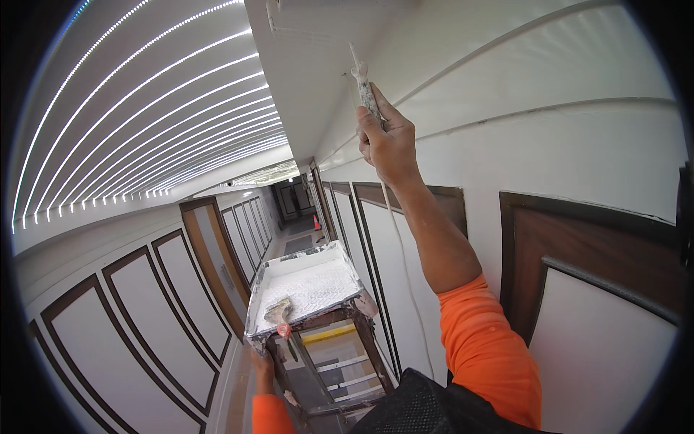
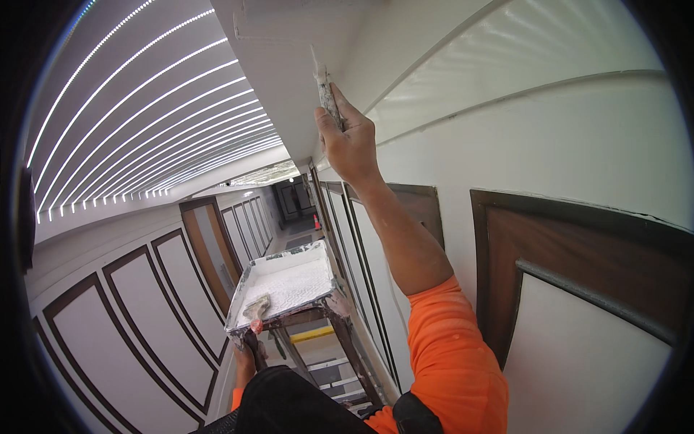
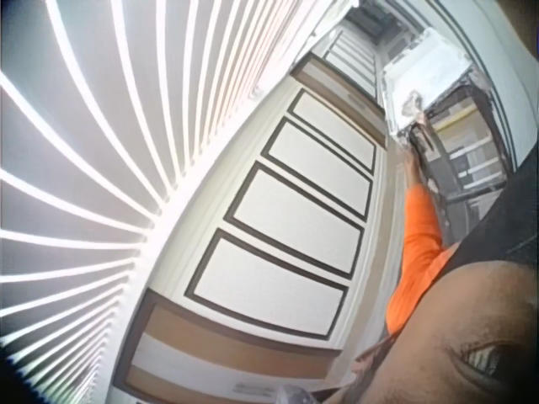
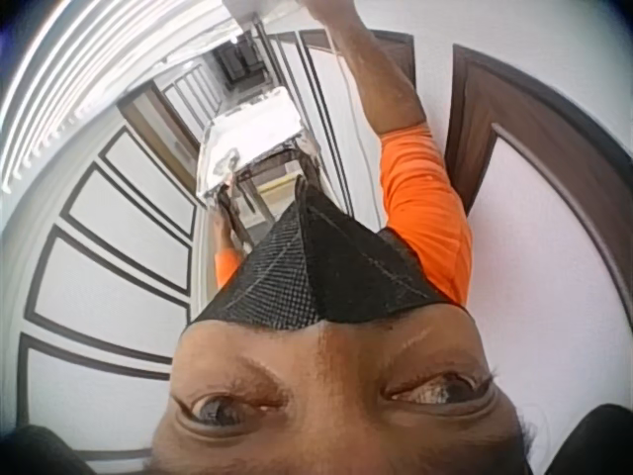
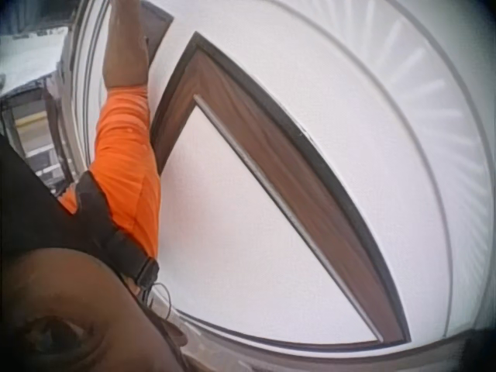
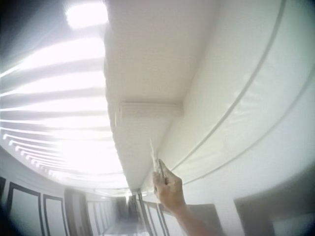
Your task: The person paints a white ceiling using a paint roller and a brush. They repeatedly load the brush from a paint tray and apply paint to the ceiling, then switch to the roller to cover larger areas.
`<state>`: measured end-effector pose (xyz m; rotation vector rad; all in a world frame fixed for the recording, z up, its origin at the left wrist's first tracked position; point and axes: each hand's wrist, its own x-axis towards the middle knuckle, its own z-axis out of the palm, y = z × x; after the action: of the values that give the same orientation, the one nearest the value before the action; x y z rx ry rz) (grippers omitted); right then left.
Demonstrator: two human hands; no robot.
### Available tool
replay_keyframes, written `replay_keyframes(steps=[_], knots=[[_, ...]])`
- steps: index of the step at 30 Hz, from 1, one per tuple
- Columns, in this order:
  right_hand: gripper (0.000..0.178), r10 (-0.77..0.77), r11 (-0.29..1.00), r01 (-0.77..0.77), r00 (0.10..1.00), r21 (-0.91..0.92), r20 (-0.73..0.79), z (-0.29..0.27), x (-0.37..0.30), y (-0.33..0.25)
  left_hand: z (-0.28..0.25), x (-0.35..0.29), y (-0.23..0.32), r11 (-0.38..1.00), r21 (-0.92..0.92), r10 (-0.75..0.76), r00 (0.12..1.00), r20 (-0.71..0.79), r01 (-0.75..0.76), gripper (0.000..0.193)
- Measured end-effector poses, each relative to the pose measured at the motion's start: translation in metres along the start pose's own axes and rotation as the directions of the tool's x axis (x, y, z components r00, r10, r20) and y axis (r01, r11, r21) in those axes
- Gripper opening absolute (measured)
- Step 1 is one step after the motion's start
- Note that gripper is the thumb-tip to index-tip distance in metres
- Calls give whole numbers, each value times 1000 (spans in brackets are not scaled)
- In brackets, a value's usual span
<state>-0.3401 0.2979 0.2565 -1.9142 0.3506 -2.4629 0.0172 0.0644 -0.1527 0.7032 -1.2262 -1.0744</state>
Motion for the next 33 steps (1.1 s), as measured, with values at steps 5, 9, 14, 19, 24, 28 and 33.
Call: replay_keyframes(steps=[5, 9, 14, 19, 24, 28, 33], knots=[[55, -128, 990, 128, 992, -56, 0, 7, -6, -37, 3, -5, 12, 996, -55, -61, 991, 120, 68, 58], [55, -165, 974, 167, 986, -153, 26, 8, -29, -39, 6, -6, 17, 992, 23, -124, 987, 98, 122, 62], [57, -92, 949, 126, 987, -288, 128, 18, -88, -40, -2, 4, 2, 991, -37, -129, 988, 79, 132, 64], [58, 103, 941, -5, 956, -339, 273, 24, -129, -32, 2, 4, -1, 990, -21, -139, 986, 91, 142, 48], [57, 494, 865, -419, 807, -277, 322, 34, -137, -18, -28, 30, -38, 998, 37, -46, 995, 86, 43, 61], [52, 692, 721, -659, 674, -213, 259, 34, -140, -17, -2, 8, -17, 998, 31, -50, 997, 59, 48, 76], [50, 820, 572, -789, 550, -223, 156, 23, -138, -13, 14, -1, 1, 997, 30, -72, 990, 124, 69, 75]])
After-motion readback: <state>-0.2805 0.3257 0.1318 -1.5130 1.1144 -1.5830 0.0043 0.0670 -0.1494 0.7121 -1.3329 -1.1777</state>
